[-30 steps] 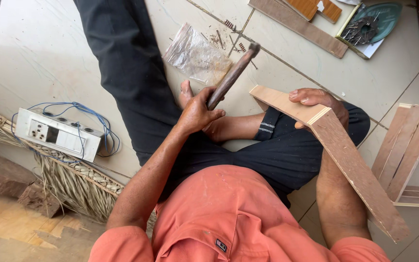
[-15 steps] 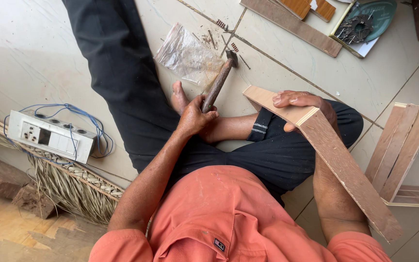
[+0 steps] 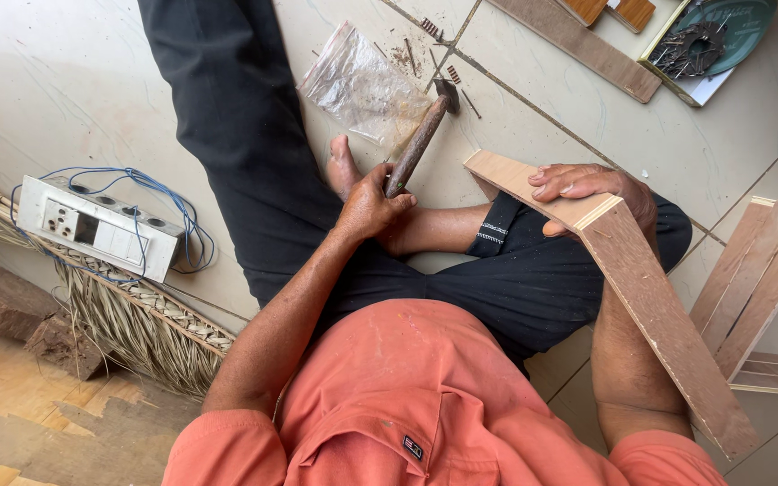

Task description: The person sits on the floor and assembles a wooden frame by joining small wooden pieces with nails. They use a hammer to drive nails into the joints, repeatedly aligning and securing the pieces together.

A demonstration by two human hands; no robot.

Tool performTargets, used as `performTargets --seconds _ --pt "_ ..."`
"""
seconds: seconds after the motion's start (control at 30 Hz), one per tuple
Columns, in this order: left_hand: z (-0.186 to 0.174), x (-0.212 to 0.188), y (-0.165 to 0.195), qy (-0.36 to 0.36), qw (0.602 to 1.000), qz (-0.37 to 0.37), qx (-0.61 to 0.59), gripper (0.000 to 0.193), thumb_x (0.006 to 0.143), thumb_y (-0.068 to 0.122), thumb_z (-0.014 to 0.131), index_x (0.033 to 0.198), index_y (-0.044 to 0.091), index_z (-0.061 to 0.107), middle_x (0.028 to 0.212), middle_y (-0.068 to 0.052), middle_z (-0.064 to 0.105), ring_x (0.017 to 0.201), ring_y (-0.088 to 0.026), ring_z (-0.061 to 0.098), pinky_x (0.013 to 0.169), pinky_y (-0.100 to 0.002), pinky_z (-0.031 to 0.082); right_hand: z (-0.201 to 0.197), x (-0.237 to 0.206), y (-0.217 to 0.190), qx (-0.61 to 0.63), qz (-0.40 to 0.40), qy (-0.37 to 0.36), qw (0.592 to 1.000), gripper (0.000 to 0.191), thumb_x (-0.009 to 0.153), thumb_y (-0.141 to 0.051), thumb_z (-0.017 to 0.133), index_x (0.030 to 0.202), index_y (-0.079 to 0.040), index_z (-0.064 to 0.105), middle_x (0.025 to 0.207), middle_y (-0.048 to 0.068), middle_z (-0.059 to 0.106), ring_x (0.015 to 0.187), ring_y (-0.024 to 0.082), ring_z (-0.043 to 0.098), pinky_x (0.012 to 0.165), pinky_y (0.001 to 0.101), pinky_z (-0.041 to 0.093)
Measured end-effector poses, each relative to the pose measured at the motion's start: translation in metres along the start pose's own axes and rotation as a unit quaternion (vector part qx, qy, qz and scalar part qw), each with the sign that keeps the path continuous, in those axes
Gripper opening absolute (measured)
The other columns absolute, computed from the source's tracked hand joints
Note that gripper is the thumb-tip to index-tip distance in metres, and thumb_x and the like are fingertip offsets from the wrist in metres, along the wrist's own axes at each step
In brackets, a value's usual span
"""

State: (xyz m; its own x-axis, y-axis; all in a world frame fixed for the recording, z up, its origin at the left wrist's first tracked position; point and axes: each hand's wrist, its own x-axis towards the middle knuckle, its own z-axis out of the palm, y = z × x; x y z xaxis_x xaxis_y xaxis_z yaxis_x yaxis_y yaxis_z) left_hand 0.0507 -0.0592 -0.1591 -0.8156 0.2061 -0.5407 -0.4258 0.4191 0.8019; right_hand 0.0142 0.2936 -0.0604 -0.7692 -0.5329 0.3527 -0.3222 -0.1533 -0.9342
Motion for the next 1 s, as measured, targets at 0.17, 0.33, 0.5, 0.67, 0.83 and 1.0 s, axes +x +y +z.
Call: performTargets --seconds 0.17,0.33,0.5,0.67,0.83,1.0 --pt "0.001 0.001 -0.002 -0.003 1.0 -0.009 0.011 0.069 0.081 0.029 0.084 0.136 -0.001 0.056 0.103 -0.017 0.076 0.1 -0.027 0.075 0.089 -0.037 0.056 0.019 0.004 -0.015 -0.024 0.032 0.084 0.996 0.051 0.081 -0.01 0.086 0.121 -0.01 0.056 0.108 0.018 0.073 0.107 0.027 0.073 0.102 0.0485 0.06" --pt "0.002 0.003 -0.002 0.006 0.999 0.003 0.038 0.072 0.081 0.032 0.085 0.136 -0.003 0.055 0.106 -0.022 0.073 0.101 -0.031 0.073 0.089 -0.04 0.056 0.037 0.011 -0.031 -0.08 0.04 0.119 0.989 0.046 0.083 -0.017 0.085 0.116 -0.01 0.053 0.105 0.015 0.071 0.103 0.025 0.073 0.098 0.0447 0.062" --pt "0.003 0.004 -0.003 0.007 0.999 0.004 0.04 0.072 0.08 0.033 0.085 0.136 -0.003 0.055 0.105 -0.022 0.074 0.1 -0.031 0.074 0.088 -0.04 0.056 0.044 0.014 -0.034 -0.102 0.041 0.138 0.984 0.046 0.084 -0.02 0.085 0.116 -0.011 0.052 0.103 0.013 0.07 0.102 0.023 0.073 0.098 0.0437 0.062" --pt "0.003 0.003 -0.004 0.009 0.999 0.007 0.041 0.073 0.08 0.032 0.085 0.135 -0.004 0.055 0.103 -0.021 0.073 0.099 -0.031 0.074 0.087 -0.04 0.056 0.046 0.013 -0.033 -0.122 0.053 0.145 0.98 0.047 0.085 -0.021 0.085 0.117 -0.013 0.052 0.104 0.011 0.071 0.103 0.022 0.073 0.1 0.0443 0.062" --pt "0.003 0.004 -0.003 0.008 0.999 0.003 0.047 0.071 0.08 0.033 0.085 0.136 -0.001 0.056 0.102 -0.02 0.074 0.098 -0.03 0.074 0.088 -0.04 0.056 0.046 0.012 -0.034 -0.116 0.047 0.141 0.982 0.046 0.085 -0.021 0.084 0.117 -0.013 0.052 0.103 0.01 0.071 0.104 0.022 0.073 0.1 0.0444 0.061" --pt "0.004 0.003 -0.002 0.009 0.999 -0.005 0.043 0.07 0.079 0.033 0.085 0.134 0.001 0.057 0.099 -0.02 0.075 0.097 -0.031 0.074 0.086 -0.041 0.056 0.042 0.011 -0.036 -0.118 0.049 0.127 0.984 0.047 0.085 -0.022 0.083 0.118 -0.013 0.051 0.104 0.01 0.071 0.107 0.024 0.072 0.102 0.047 0.06"
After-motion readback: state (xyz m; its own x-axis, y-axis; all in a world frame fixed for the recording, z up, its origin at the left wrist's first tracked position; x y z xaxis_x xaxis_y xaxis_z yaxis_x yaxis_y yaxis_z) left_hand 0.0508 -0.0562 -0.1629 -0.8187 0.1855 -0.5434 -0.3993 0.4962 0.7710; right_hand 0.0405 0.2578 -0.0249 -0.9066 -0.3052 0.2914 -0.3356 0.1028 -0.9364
